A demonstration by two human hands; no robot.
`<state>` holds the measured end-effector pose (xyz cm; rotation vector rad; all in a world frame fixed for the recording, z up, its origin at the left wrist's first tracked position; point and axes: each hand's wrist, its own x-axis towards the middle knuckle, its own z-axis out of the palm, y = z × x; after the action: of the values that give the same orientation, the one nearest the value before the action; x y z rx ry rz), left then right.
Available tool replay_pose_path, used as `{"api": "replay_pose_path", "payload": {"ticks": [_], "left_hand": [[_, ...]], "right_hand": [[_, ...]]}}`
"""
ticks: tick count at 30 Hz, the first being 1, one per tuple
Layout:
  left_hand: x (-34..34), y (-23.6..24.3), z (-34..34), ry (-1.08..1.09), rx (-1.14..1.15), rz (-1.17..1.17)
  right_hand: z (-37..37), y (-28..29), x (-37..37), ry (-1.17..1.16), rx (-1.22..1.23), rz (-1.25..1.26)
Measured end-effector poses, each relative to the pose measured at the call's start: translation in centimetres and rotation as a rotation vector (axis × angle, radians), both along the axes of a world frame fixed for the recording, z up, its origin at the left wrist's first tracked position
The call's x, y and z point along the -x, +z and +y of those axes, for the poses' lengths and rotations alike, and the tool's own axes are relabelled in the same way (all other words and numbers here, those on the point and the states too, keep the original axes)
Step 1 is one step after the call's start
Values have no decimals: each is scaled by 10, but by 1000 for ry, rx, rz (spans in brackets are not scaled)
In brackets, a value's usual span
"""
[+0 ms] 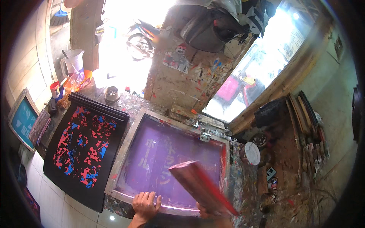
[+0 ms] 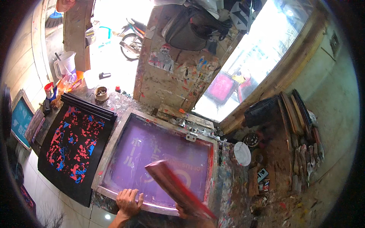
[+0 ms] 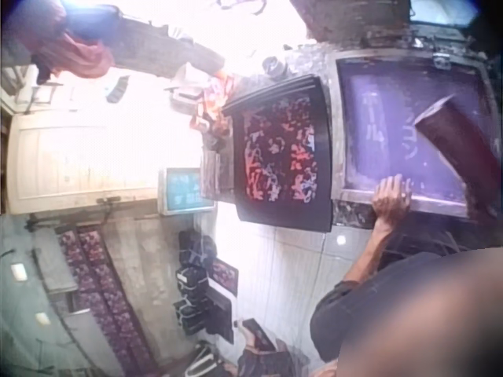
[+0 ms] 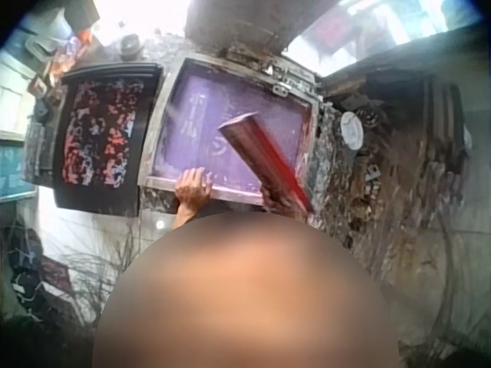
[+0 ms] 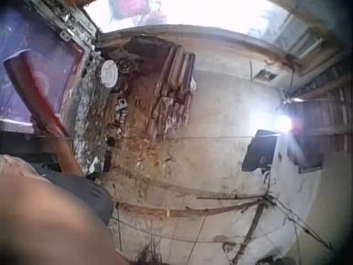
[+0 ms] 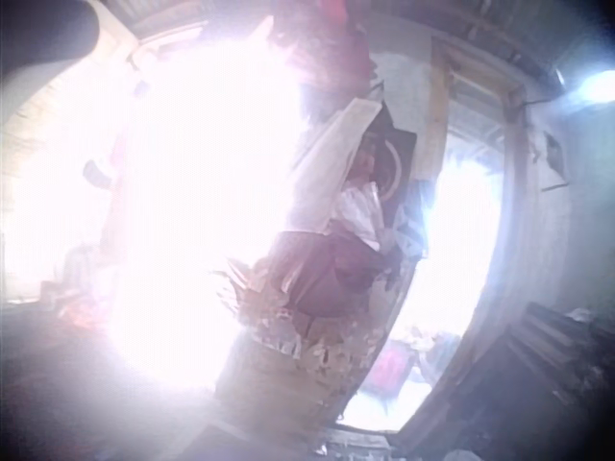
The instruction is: The person applies adhesive tape to the edges of a screen printing frame, stirs a container of white ink with a small tool, and prepares a squeegee while another person moves printed garments onto a stack.
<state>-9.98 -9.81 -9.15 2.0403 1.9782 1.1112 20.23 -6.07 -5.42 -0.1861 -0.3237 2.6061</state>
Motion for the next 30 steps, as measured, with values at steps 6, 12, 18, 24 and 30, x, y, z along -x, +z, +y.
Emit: {"api": "replay_pose_path", "payload": {"ticks": [6,12,18,24,30], "left_hand": [[2,-8,0,-6,-27,44],[-2,-10,0,8,-30,56],[3,-14,0,4,-55,101],[0,-4,-3,3,-65,-202],[66,51,74,8,-15,-226]], "right_hand": [[-18,51,27,-315,-338,-614],[-14,71,-37,-226,-487,-932],[9,131,-8,7,-1080,-1582],[-45,86,-13,-160,-1883,-1662],[-63,62,-24,-242,-2276,-1595]]}}
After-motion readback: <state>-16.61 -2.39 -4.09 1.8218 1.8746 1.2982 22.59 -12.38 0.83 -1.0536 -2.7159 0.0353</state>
